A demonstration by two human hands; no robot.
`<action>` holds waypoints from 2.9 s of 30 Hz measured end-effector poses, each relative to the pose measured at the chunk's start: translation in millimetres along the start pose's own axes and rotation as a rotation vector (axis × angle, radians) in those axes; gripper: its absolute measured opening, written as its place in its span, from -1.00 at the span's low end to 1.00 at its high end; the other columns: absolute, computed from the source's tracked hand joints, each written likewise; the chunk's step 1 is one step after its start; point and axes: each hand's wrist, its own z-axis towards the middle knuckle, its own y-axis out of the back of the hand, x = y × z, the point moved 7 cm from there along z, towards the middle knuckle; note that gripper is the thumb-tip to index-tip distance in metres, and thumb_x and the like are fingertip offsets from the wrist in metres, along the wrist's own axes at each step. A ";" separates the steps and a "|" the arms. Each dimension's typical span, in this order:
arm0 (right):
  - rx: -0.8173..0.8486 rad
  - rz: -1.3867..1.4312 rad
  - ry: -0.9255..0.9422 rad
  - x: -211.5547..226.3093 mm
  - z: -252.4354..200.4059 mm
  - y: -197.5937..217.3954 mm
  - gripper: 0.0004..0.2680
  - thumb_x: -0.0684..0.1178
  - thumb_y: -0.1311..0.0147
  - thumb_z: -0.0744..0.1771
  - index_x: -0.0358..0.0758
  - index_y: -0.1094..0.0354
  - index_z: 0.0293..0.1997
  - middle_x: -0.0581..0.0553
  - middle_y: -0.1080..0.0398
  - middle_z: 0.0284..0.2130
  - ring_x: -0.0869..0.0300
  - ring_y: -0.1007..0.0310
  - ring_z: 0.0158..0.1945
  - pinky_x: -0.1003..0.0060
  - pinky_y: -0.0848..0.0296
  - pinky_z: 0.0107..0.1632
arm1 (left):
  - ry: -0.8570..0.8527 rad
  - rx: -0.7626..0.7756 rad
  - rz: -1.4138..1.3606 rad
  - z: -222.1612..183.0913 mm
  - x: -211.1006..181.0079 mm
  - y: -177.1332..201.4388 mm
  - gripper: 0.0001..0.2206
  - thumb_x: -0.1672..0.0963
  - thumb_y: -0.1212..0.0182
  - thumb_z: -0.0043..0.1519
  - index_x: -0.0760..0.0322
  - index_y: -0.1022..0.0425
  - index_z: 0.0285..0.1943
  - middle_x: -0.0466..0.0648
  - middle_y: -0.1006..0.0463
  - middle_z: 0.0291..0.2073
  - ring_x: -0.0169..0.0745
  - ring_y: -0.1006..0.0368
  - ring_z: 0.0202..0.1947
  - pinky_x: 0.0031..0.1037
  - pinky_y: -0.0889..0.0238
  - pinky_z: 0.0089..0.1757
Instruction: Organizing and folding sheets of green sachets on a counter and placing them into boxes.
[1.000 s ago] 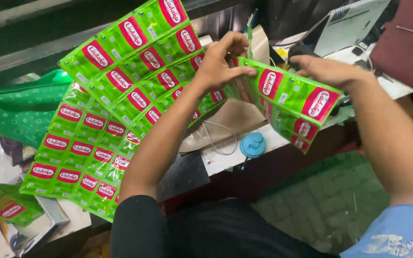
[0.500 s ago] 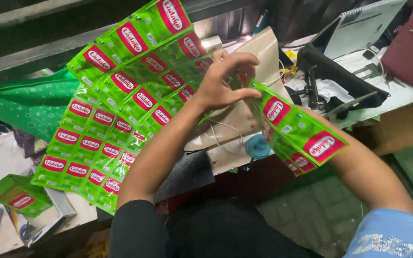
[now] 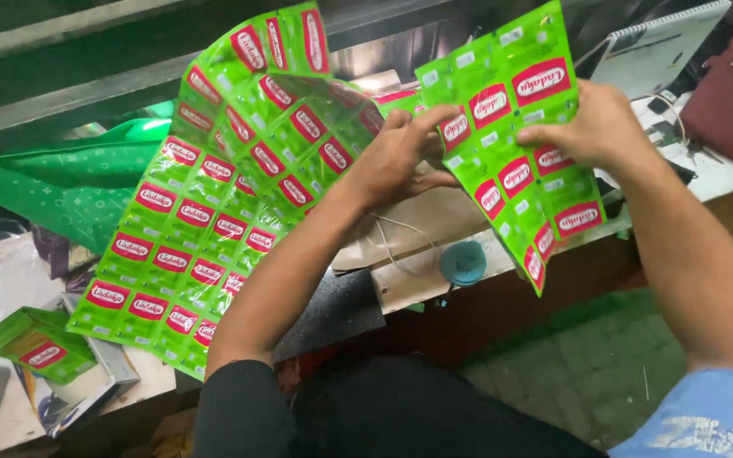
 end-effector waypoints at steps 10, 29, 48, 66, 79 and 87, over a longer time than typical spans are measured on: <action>-0.203 0.025 0.392 -13.7 16.3 47.0 -0.84 -0.12 -0.32 0.31 -0.24 -0.43 -0.10 -0.18 -0.50 -0.18 0.04 -0.52 -0.22 0.06 -0.50 -0.27 | 0.257 0.110 0.141 -15.2 52.6 -17.4 -0.26 -0.08 -0.39 0.20 0.07 0.06 0.41 -0.09 -0.55 -0.28 -0.03 -0.18 -0.23 -0.26 -0.03 0.05; -0.593 0.932 0.162 -206.8 74.4 116.1 -0.53 0.17 -0.44 0.30 0.00 -0.15 0.19 0.21 -0.67 -0.08 0.40 -0.88 -0.08 0.53 -0.99 -0.03 | 1.084 0.136 0.566 -78.6 146.0 110.2 -0.68 0.37 -0.03 0.04 0.10 -0.35 -0.20 -0.08 -0.47 -0.13 -0.07 -0.32 -0.02 -0.18 0.09 0.07; 0.024 1.200 0.728 -31.5 -28.2 -105.0 -0.77 -0.24 -0.01 0.32 -0.32 -0.28 0.10 -0.34 -0.45 -0.11 -0.10 -0.53 0.00 -0.17 -0.53 0.09 | 1.068 -0.314 -1.048 -100.2 29.1 -57.5 -0.65 0.00 -0.05 0.28 0.20 -0.39 0.16 -0.04 -0.42 -0.28 -0.30 -0.41 -0.38 -0.44 -0.48 -0.38; 0.396 1.410 0.059 34.9 -127.2 -395.5 -0.71 -0.21 -0.23 0.25 -0.30 -0.37 0.07 -0.35 -0.50 -0.19 -0.08 -0.56 -0.17 -0.16 -0.51 0.00 | 1.212 -0.413 -0.142 -328.8 37.6 114.0 -0.68 0.09 -0.48 0.12 0.34 -0.44 -0.12 0.13 -0.52 -0.33 -0.18 -0.41 -0.45 -0.34 -0.36 -0.26; 0.618 1.519 0.088 43.8 -141.5 -425.6 -0.69 -0.15 -0.08 0.31 -0.10 -0.25 0.18 -0.15 -0.49 -0.14 0.07 -0.54 -0.14 -0.06 -0.54 -0.02 | 1.232 -0.290 -0.211 -352.2 72.8 145.7 -0.72 0.11 -0.50 0.08 0.31 -0.49 -0.18 0.08 -0.55 -0.43 -0.08 -0.46 -0.43 -0.32 -0.34 -0.29; 0.589 1.570 0.323 -24.0 -114.4 -387.8 -0.89 -0.17 -0.05 0.33 -0.27 -0.27 -0.10 -0.24 -0.37 -0.58 0.02 -0.49 -0.46 -0.18 -0.60 -0.26 | 1.196 -0.416 -0.266 -346.6 59.4 202.0 -0.78 0.09 -0.47 0.15 0.24 -0.50 -0.26 -0.01 -0.55 -0.46 -0.17 -0.48 -0.42 -0.42 -0.37 -0.21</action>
